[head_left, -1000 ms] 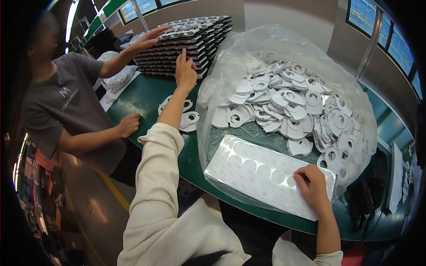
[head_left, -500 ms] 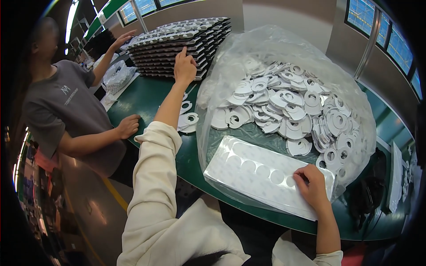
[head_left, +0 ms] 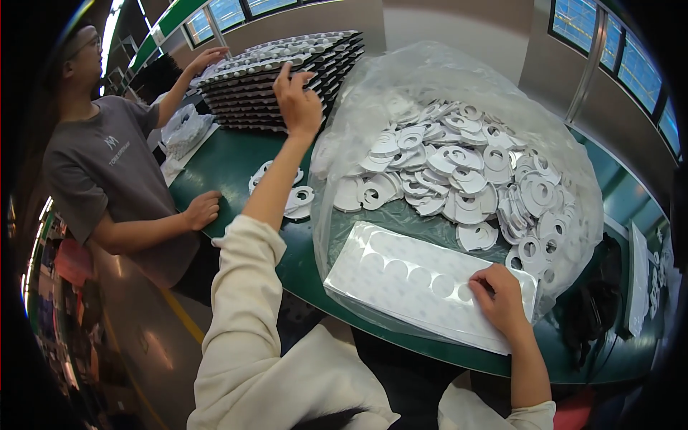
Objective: Applying small stickers to plastic circular components at an assembly station.
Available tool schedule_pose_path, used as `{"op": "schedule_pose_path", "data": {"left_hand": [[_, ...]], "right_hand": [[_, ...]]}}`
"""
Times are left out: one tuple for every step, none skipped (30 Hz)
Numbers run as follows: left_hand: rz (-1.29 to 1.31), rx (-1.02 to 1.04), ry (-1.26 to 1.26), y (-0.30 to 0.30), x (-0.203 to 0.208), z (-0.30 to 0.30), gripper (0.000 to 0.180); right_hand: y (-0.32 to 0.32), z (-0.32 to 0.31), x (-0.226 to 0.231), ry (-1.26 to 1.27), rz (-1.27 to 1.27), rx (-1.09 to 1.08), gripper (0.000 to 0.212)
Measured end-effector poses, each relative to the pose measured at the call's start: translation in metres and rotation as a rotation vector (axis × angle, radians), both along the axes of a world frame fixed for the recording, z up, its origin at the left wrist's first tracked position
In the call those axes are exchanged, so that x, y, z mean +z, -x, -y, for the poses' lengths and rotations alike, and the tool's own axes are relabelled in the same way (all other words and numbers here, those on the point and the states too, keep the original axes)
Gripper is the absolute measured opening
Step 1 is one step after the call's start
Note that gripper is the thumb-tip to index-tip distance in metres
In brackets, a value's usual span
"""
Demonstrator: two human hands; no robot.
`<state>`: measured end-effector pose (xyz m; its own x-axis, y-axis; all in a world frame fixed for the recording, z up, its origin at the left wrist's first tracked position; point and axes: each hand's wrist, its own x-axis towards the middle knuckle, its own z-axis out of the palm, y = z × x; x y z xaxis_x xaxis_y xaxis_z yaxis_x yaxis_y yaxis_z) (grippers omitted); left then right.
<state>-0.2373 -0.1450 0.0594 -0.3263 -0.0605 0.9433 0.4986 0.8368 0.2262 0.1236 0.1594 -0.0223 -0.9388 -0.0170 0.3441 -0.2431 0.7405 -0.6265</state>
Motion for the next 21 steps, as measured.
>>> {"op": "schedule_pose_path", "data": {"left_hand": [[-0.115,-0.182,-0.005,-0.019,0.010,-0.014,0.020],[-0.231,-0.365,-0.012,-0.044,0.021,-0.029,0.020],[-0.241,-0.549,-0.013,-0.080,0.030,-0.045,0.021],[-0.247,-0.758,-0.030,-0.119,0.035,-0.067,0.022],[-0.317,-0.982,-0.016,-0.154,0.038,-0.086,0.025],[-0.365,-1.108,0.037,-0.200,0.051,-0.087,0.030],[-0.365,-1.137,0.021,-0.208,0.065,-0.097,0.030],[-0.364,-1.258,-0.169,-0.254,0.060,-0.093,0.025],[-0.360,-1.380,-0.372,-0.282,0.065,-0.088,0.021],[-0.368,-1.461,-0.558,-0.320,0.072,-0.096,0.017],[-0.369,-1.537,-0.751,-0.349,0.079,-0.112,0.012],[-0.343,-1.641,-0.975,-0.386,0.075,-0.120,0.008],[-0.299,-1.737,-1.204,-0.419,0.075,-0.127,0.004],[-0.254,-1.818,-1.433,-0.394,0.111,-0.130,0.003],[-0.193,-1.757,-1.582,-0.402,0.116,-0.136,0.003],[-0.161,-1.781,-1.584,-0.402,0.114,-0.137,0.003],[-0.147,-1.856,-1.521,-0.399,0.109,-0.135,0.005],[-0.135,-1.931,-1.456,-0.394,0.102,-0.132,0.008],[-0.131,-2.007,-1.395,-0.389,0.097,-0.127,0.012],[-0.136,-2.079,-1.332,-0.385,0.092,-0.124,0.015],[-0.145,-2.150,-1.269,-0.381,0.089,-0.124,0.018]], "right_hand": [[0.000,0.001,0.000,0.002,-0.001,-0.003,0.008],[0.001,0.001,0.000,0.013,0.000,0.011,0.008],[0.006,0.002,-0.004,0.031,0.005,0.033,0.008],[0.007,0.000,-0.006,0.029,0.013,0.011,0.008],[0.005,-0.002,-0.008,0.018,0.009,-0.001,0.008],[0.005,-0.003,-0.007,0.014,-0.004,0.011,0.008],[0.001,-0.007,-0.008,0.006,0.003,-0.020,0.008],[0.002,-0.011,-0.011,-0.070,-0.015,0.006,0.007],[0.000,-0.014,-0.011,-0.152,-0.030,0.023,0.007],[0.004,-0.007,-0.006,-0.148,-0.043,0.042,0.007],[0.008,0.003,-0.001,-0.068,-0.035,0.060,0.007],[0.008,0.002,-0.001,0.009,-0.013,0.031,0.007],[0.006,-0.003,-0.005,-0.001,-0.004,0.022,0.007],[0.004,-0.005,-0.004,0.005,-0.004,-0.007,0.007],[0.003,-0.006,-0.003,-0.003,-0.006,0.016,0.007],[0.003,-0.007,-0.002,-0.008,-0.008,0.036,0.008],[0.004,-0.009,-0.004,0.002,-0.009,-0.004,0.008],[0.004,-0.010,-0.006,0.002,-0.014,0.015,0.008],[0.003,-0.011,-0.008,-0.005,-0.020,0.033,0.008],[0.002,-0.012,-0.010,-0.004,-0.021,-0.003,0.008],[0.002,-0.013,-0.013,0.006,-0.027,0.015,0.008]]}}
